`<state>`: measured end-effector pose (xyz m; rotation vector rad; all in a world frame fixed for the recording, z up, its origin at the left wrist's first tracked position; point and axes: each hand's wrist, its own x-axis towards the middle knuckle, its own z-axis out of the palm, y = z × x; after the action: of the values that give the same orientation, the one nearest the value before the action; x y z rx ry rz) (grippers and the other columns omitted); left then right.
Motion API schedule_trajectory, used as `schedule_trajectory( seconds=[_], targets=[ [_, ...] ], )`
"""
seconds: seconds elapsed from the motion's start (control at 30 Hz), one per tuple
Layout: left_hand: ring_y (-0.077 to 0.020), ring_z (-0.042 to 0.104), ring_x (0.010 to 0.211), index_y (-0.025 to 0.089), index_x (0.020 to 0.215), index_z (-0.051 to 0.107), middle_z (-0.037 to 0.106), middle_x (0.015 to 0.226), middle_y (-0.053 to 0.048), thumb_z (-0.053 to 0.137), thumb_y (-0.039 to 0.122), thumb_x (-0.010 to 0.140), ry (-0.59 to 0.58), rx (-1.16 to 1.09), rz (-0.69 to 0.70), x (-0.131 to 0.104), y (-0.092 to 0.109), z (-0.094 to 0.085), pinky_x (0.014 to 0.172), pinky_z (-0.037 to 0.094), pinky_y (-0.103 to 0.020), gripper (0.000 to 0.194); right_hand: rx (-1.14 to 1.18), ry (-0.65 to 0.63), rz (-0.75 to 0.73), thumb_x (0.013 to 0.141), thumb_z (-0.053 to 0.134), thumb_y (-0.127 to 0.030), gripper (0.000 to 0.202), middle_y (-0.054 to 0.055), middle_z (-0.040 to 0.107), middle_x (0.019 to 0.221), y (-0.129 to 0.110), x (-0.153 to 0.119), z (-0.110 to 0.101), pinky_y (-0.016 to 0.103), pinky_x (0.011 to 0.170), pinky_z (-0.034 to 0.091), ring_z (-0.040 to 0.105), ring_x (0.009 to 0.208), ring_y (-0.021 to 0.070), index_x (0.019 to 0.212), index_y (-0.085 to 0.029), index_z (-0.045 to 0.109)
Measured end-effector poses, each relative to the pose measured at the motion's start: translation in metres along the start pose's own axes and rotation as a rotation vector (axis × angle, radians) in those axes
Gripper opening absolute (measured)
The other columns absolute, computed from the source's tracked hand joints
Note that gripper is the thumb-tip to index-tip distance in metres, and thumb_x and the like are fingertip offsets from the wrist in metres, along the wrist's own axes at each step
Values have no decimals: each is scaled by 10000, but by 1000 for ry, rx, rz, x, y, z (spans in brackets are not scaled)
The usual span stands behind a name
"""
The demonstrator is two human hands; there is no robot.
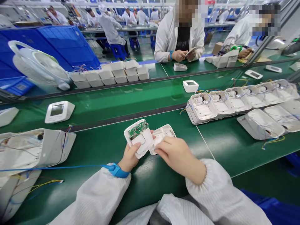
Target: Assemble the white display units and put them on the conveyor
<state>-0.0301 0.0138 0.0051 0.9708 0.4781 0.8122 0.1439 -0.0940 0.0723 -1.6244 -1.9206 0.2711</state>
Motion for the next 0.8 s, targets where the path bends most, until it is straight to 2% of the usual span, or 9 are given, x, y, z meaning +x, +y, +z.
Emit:
schedule_trajectory(
  seconds=[0.1, 0.2, 0.3, 0.4, 0.5, 0.67, 0.8],
  targets=[
    [-372, 630, 1174, 135, 1199, 679, 707, 1220, -138, 734, 402, 746, 43, -5, 21, 2, -4, -4, 1024, 494, -472, 529, -33, -29, -60, 922, 615, -259, 99, 51, 665, 896, 10, 41, 0, 315, 783, 479, 615, 850, 182, 862, -203, 672],
    [-359, 638, 1163, 152, 1144, 703, 723, 1196, -106, 759, 395, 723, 113, -1, 18, 2, -8, -7, 1015, 507, -457, 490, 165, -57, 13, 924, 591, -251, 85, 28, 674, 867, 19, 66, 4, 300, 755, 494, 635, 810, 164, 879, -198, 639],
    [-360, 628, 1182, 154, 1146, 705, 726, 1188, -103, 760, 400, 730, 87, -3, -6, 1, -9, -7, 1027, 502, -460, 486, 393, 15, 180, 920, 580, -277, 96, -6, 696, 770, 29, 69, 17, 261, 636, 495, 652, 659, 137, 905, -203, 639],
    [-370, 623, 1186, 146, 1164, 694, 731, 1167, -121, 776, 420, 722, 32, -37, -32, 1, -8, -5, 1030, 498, -477, 526, 430, 138, 222, 884, 624, -281, 92, 4, 724, 814, 32, 62, 26, 258, 641, 507, 674, 692, 145, 922, -207, 664],
    [-375, 621, 1184, 142, 1164, 686, 720, 1182, -132, 768, 543, 705, 34, -93, -50, 0, -8, -4, 1042, 489, -491, 615, 443, 141, 114, 915, 584, -279, 92, 7, 715, 841, 27, 56, 27, 266, 670, 516, 668, 720, 145, 918, -214, 647],
    [-373, 615, 1184, 128, 1169, 677, 697, 1212, -150, 672, 725, 706, -15, -87, -87, -1, -9, -5, 1071, 468, -486, 756, 467, 115, -189, 968, 452, -186, 114, 53, 699, 1041, 14, 51, 29, 311, 844, 512, 657, 964, 168, 974, -219, 561],
    [-381, 652, 1112, 112, 1146, 673, 714, 1143, -164, 632, 760, 711, 3, -169, -197, 2, -4, -2, 988, 515, -507, 782, 449, -37, -224, 974, 456, -197, 111, 24, 702, 944, 15, 50, 30, 267, 777, 500, 658, 848, 143, 975, -215, 565]
  ],
)
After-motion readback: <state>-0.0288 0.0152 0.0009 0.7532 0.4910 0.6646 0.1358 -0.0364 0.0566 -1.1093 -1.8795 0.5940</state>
